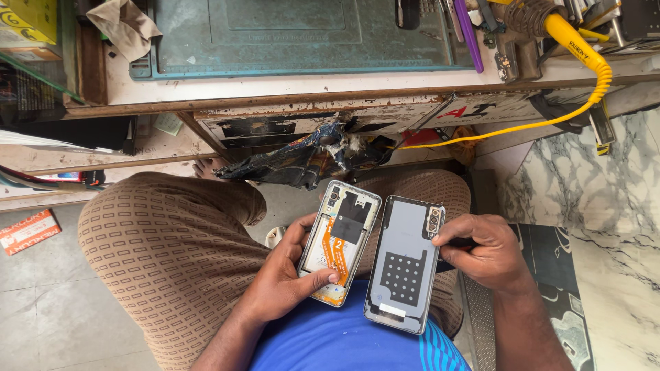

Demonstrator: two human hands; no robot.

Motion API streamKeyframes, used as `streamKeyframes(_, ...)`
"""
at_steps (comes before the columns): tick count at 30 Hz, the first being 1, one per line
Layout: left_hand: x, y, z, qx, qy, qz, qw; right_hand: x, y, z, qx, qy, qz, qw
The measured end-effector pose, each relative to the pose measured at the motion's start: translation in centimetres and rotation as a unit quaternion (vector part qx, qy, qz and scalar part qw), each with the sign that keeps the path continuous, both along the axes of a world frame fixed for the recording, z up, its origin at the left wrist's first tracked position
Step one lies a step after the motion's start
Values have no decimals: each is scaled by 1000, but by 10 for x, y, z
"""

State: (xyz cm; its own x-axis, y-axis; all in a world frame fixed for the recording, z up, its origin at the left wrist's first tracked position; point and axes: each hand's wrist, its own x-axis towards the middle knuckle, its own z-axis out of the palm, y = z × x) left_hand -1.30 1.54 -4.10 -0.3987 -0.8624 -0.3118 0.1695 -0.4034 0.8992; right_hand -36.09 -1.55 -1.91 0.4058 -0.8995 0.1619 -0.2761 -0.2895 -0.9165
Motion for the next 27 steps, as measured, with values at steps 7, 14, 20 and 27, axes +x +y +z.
streamKeyframes(7, -4, 0, 5, -25, -54, -14, 998, -2, 0, -1, 16, -6, 6, 1000)
streamKeyframes(14, -5, -1, 8, -9, -67, -21, 997, 1, 0, 1, 12, 2, 11, 1000)
streamKeyframes(20, -9, 1, 7, 8, -70, -6, 997, 3, -1, 7, 9, 0, 16, 1000)
streamKeyframes(27, -9, 3, -3, 1, -27, 44, 999, 6, -3, 9, -9, -1, 26, 1000)
